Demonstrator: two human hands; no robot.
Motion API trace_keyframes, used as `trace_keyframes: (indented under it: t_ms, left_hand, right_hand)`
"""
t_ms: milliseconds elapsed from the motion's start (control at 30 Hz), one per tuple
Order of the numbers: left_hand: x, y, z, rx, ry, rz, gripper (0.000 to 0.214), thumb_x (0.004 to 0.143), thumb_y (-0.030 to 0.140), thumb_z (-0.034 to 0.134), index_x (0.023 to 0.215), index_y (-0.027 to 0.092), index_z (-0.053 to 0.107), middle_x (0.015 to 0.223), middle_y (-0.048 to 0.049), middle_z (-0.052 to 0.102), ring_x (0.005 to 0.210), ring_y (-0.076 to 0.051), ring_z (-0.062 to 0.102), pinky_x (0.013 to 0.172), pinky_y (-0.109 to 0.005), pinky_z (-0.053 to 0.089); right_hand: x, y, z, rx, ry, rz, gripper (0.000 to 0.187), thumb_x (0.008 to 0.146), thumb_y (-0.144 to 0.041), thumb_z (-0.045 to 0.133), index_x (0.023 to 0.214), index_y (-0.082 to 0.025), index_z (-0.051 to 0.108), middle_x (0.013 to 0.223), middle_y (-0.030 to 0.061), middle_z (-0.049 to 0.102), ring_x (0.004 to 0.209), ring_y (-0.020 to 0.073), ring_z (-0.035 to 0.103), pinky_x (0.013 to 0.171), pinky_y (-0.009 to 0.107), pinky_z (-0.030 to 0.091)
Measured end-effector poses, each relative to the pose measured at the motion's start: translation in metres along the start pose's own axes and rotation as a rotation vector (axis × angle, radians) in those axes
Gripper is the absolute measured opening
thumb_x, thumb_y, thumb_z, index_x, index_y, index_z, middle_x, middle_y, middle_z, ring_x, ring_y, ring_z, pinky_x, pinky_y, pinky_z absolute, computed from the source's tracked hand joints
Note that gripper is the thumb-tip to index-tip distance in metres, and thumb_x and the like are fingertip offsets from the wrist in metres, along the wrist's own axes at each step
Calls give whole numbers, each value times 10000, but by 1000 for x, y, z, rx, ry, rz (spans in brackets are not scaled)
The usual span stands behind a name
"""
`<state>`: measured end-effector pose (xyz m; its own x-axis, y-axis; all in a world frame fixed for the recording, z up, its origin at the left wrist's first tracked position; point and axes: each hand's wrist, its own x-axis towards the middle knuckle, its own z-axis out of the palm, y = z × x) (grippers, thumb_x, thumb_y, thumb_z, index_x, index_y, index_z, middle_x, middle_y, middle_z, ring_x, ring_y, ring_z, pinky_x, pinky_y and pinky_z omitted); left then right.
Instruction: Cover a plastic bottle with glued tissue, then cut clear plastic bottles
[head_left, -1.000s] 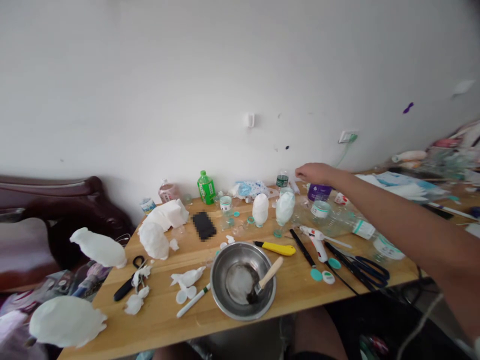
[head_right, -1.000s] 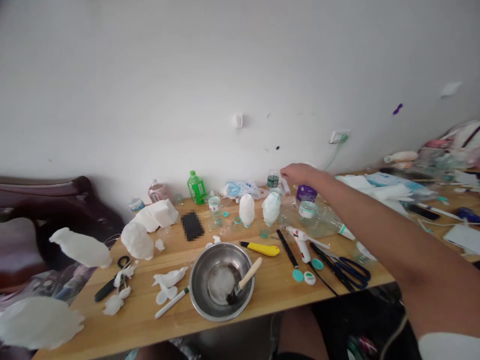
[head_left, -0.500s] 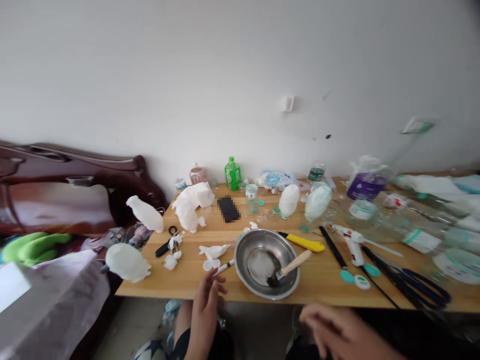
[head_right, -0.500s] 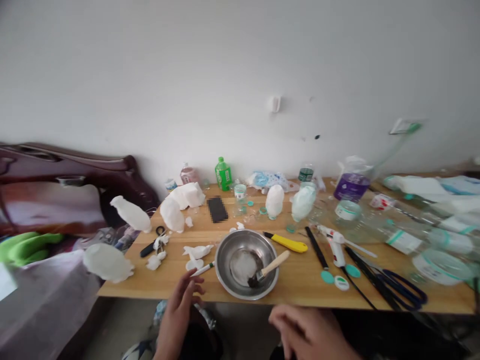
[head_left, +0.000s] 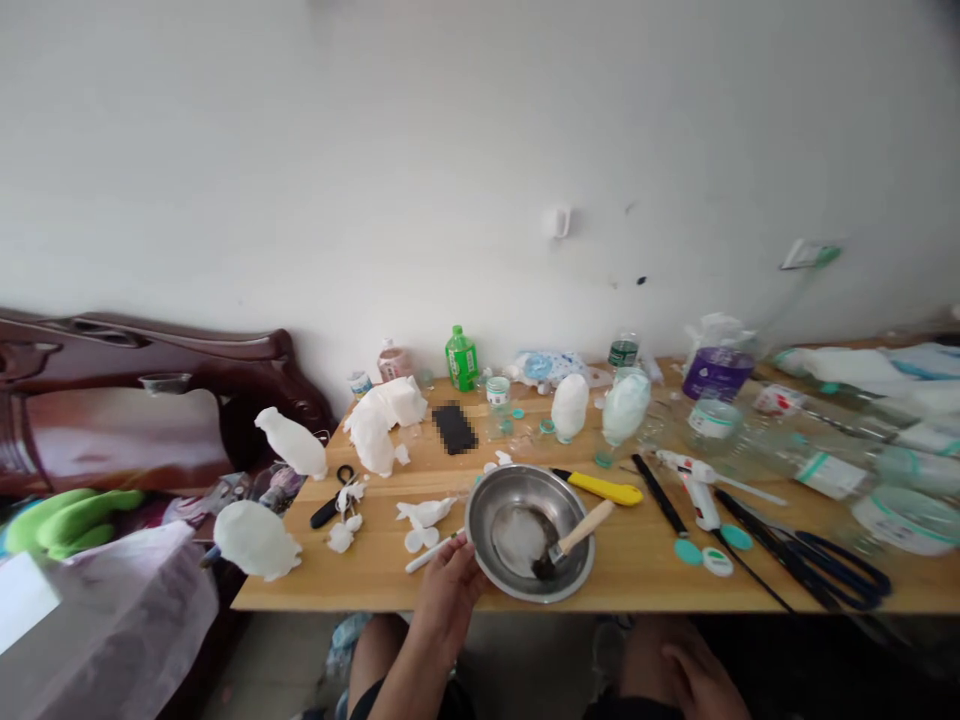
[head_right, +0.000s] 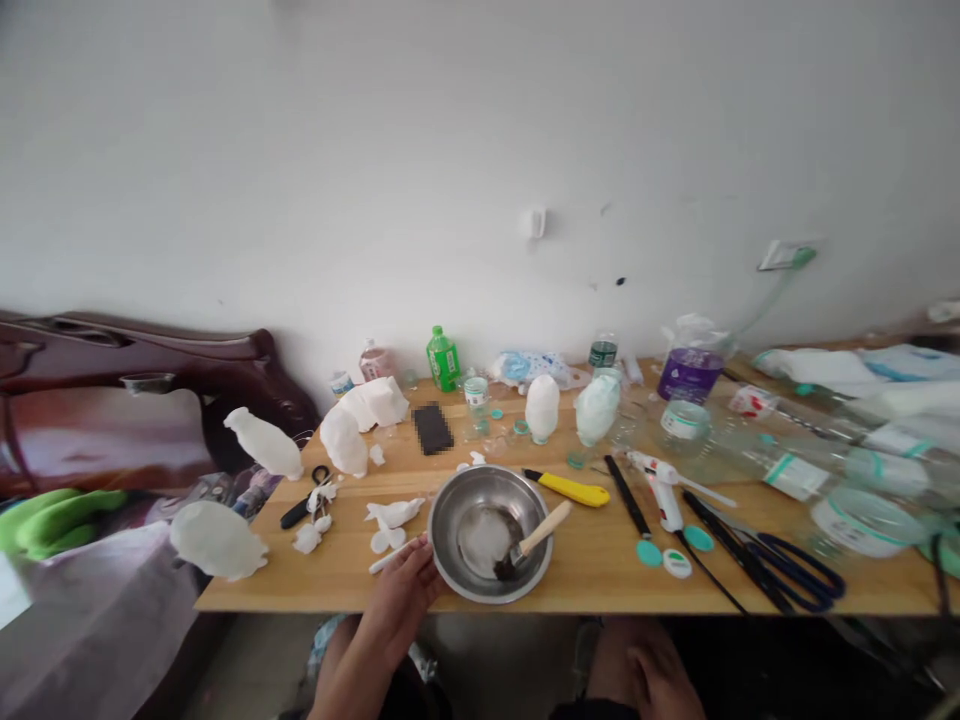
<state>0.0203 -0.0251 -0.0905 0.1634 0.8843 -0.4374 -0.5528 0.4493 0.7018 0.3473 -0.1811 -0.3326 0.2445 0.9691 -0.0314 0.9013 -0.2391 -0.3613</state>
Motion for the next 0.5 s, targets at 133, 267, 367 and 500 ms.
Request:
trace_keyframes:
  t_ms: [133,267,367,500]
  left_hand:
    - [0,-7,0,0,-42,-22,200,636,190,833,746,113,685,729,-75,732,674,-186,698,683,-283,572]
    - [-7,-16,-3,-15,1,-13,85,703,152,761,742,117,694,750,-79,743,710,-195,710,686,-275,582]
    - [-15,-15,-6,-57,81,19,73,716,130,729,778,144,693,805,-69,749,736,-192,713,689,-266,587]
    - [-28,-8,-7,-74,180,37,213,625,131,783,804,169,676,753,-56,733,751,-243,717,687,-318,595]
  right_hand:
    - [20,-2,4,-94,117,-2,388,841,-232,408,1036,-171,739,1182,143,696,1135,322,611,993,467,447]
    - [34,-14,9,-145,183,9,302,812,-222,494,973,-231,749,1037,102,743,1048,318,637,952,464,438]
    - [40,-16,10,-136,196,-7,275,804,-220,501,911,-243,754,962,80,757,980,293,666,934,427,447]
    - [44,-15,10,-133,193,-26,270,805,-204,487,805,-242,754,862,85,761,888,293,691,889,419,462]
